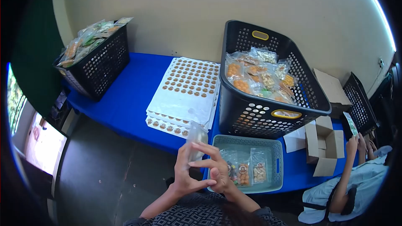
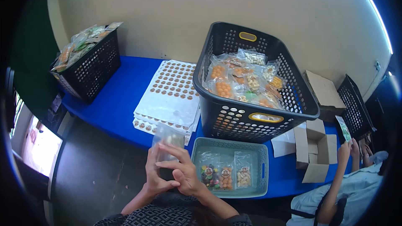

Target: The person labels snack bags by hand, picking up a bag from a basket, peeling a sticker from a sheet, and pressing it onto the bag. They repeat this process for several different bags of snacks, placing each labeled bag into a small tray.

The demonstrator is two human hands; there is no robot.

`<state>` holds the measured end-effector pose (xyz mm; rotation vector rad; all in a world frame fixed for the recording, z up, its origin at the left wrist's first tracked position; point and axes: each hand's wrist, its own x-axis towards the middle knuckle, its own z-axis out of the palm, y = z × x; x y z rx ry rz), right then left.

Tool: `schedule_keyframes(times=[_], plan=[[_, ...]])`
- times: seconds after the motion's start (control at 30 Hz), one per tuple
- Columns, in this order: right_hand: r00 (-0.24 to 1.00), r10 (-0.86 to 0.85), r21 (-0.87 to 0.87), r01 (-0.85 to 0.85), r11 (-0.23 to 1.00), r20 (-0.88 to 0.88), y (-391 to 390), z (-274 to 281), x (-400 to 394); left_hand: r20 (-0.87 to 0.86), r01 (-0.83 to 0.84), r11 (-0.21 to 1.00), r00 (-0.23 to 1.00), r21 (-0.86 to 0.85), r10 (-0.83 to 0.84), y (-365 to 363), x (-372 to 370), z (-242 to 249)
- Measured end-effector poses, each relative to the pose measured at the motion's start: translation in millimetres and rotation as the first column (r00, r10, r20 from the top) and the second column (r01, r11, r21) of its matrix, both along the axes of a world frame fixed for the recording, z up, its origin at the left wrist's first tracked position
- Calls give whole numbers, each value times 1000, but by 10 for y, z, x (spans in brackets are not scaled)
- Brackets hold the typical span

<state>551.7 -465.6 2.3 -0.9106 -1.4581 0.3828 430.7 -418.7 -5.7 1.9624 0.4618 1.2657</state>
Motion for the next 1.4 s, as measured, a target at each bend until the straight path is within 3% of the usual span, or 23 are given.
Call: schedule_keyframes(times=[0.1, 0.17, 0.23, 0.27, 0.3, 0.37, 0.47, 0.6, 0.7, 0.77, 0.83, 0.9, 0.97, 1.0, 1.03, 1.07, 1.1, 1.17, 1.2, 1.23, 1.27, 1.3, 1.4], plan=[[993, -44, 81, 35, 996, 111, -105, -28, 115, 34, -36, 999, 999, -38, 37, -133, 1, 59], [876, -207, 153, 299, 942, -435, -102, 66, 100, 6, 89, 996, 996, 33, -89, -188, -26, 21], [846, -168, 48, 222, 974, -506, -202, 201, 254, 37, 109, 994, 994, -32, -107, -273, 15, 74], [975, 52, -50, -65, 997, -216, -291, 206, 436, 50, 159, 986, 986, -54, -156, -297, 24, 38], [946, 318, -222, -297, 928, 61, -351, 198, 528, 64, 213, 974, 976, -74, -209, -313, 42, 23], [957, 286, -276, -286, 917, -44, -466, 224, 504, 68, 172, 983, 983, -64, -168, -318, 81, 55], [949, 43, -120, -6, 993, 312, -557, 226, 577, 151, 190, 982, 971, -22, -184, -262, 109, 23], [950, -55, -102, 91, 991, 308, -650, 237, 616, 101, 369, 923, 928, -113, -359, -151, 106, 84], [947, -113, -140, 161, 977, 300, -648, 199, 607, 139, 334, 923, 940, -188, -312, -69, 132, 139], [993, -52, -217, 74, 973, 105, -605, 217, 522, 239, 124, 958, 969, -260, -61, -9, 164, 72], [990, -118, -210, 132, 969, 81, -596, 251, 421, 169, 139, 985, 978, -106, -120, 112, 152, -48], [981, -184, -206, 192, 959, 58, -570, 251, 276, 295, -37, 994, 953, -106, 67, 108, 242, -86], [899, -372, -224, 322, 920, -232, -512, 237, 114, 357, 149, 975, 930, -163, -82, 44, 265, -81], [895, -380, -220, 332, 917, -233, -490, 259, 88, 368, 324, 929, 898, -178, -243, -11, 255, -61], [958, -288, -187, 282, 941, -6, -463, 292, 71, 379, 487, 852, 837, -190, -394, -49, 226, -62], [957, -182, -169, 223, 960, 225, -434, 324, 57, 221, 322, 947, 923, 6, -315, -62, 183, -87], [892, -72, -167, 162, 973, 446, -408, 344, 41, 221, 329, 944, 920, 13, -324, -14, 114, -129], [920, 11, -186, 67, 980, 391, -349, 285, -3, 327, 498, 802, 857, -330, -398, 117, -16, -213], [936, -252, -98, 283, 954, 248, -332, 290, -55, 519, 597, 628, 786, -498, -335, 100, -15, -146], [869, -489, -46, 493, 869, 80, -318, 299, -114, 518, 602, 622, 784, -501, -342, 201, -64, -83], [731, -682, 18, 682, 731, 20, -223, 424, -167, 287, 542, 713, 841, -445, -460, 350, -136, -5], [727, -686, 18, 686, 728, 21, -207, 402, -164, 30, 497, 791, 853, -357, -522, 449, -179, 44], [952, -306, -291, 294, 910, 7, -115, 249, -146, 129, 387, 895, 922, -224, -366, 474, -134, 19]])
